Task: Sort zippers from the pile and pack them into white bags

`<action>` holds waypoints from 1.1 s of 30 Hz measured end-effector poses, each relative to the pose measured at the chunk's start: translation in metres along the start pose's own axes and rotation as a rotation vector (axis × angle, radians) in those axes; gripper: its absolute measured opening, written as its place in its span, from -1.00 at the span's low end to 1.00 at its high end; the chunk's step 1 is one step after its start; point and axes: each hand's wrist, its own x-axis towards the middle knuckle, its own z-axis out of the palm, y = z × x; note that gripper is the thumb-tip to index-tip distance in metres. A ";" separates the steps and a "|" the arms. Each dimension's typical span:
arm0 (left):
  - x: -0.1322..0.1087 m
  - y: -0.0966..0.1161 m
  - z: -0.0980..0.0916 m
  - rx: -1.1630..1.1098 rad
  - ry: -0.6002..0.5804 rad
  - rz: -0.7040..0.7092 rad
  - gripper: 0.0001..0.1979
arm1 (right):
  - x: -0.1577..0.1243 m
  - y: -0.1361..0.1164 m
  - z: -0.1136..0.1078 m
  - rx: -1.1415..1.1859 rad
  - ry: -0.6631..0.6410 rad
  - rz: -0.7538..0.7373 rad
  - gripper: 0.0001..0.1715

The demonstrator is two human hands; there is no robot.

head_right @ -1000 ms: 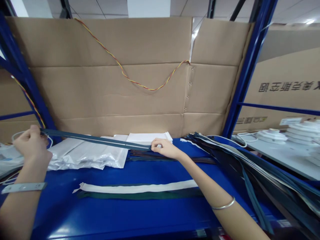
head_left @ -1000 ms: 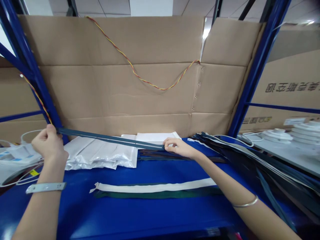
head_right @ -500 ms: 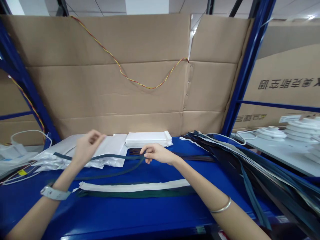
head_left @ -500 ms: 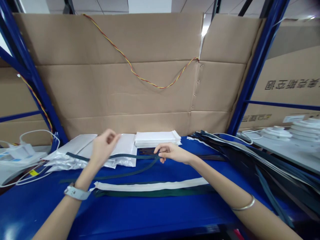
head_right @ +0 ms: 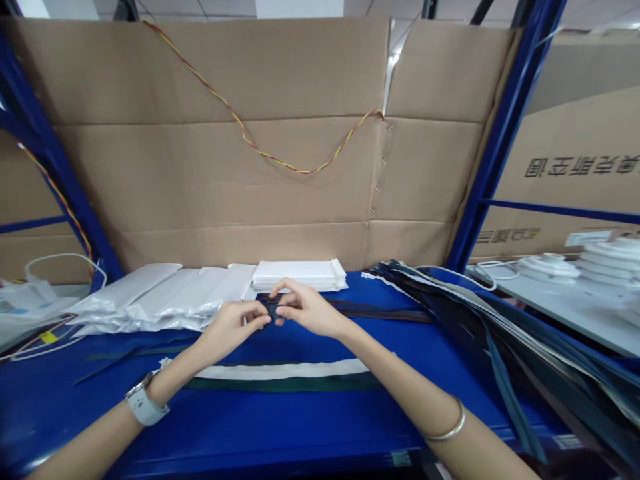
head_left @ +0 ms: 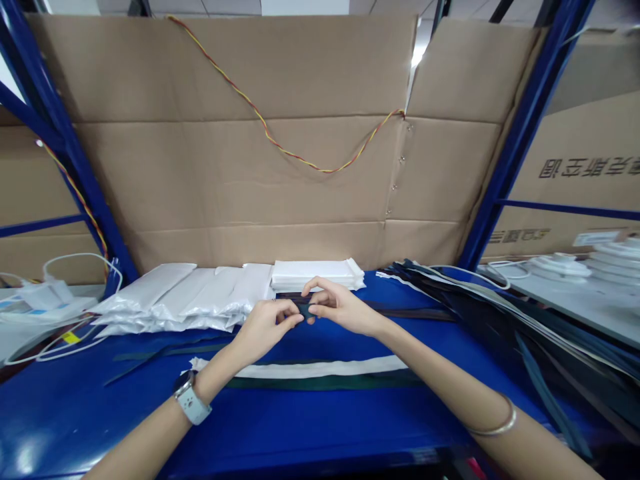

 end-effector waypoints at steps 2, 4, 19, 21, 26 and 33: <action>-0.001 -0.001 0.004 0.128 0.020 0.045 -0.81 | 0.000 0.002 0.001 -0.031 0.004 0.002 -0.74; -0.002 -0.003 0.008 0.270 0.024 0.084 -0.84 | 0.000 0.003 0.002 -0.079 0.005 0.001 -0.75; -0.009 -0.025 -0.053 0.824 -0.077 0.075 -0.83 | -0.025 -0.054 -0.044 -0.565 0.204 0.142 -0.73; -0.029 -0.043 -0.084 0.788 -0.113 -0.046 -0.81 | -0.049 -0.063 -0.073 -0.616 0.239 0.221 -0.68; -0.085 -0.063 -0.133 0.744 -0.165 -0.323 -0.80 | -0.111 -0.063 -0.105 -0.568 0.281 0.414 -0.59; -0.102 -0.059 -0.123 0.388 -0.362 -0.352 -0.74 | -0.138 -0.039 -0.092 -0.569 0.137 0.548 -0.59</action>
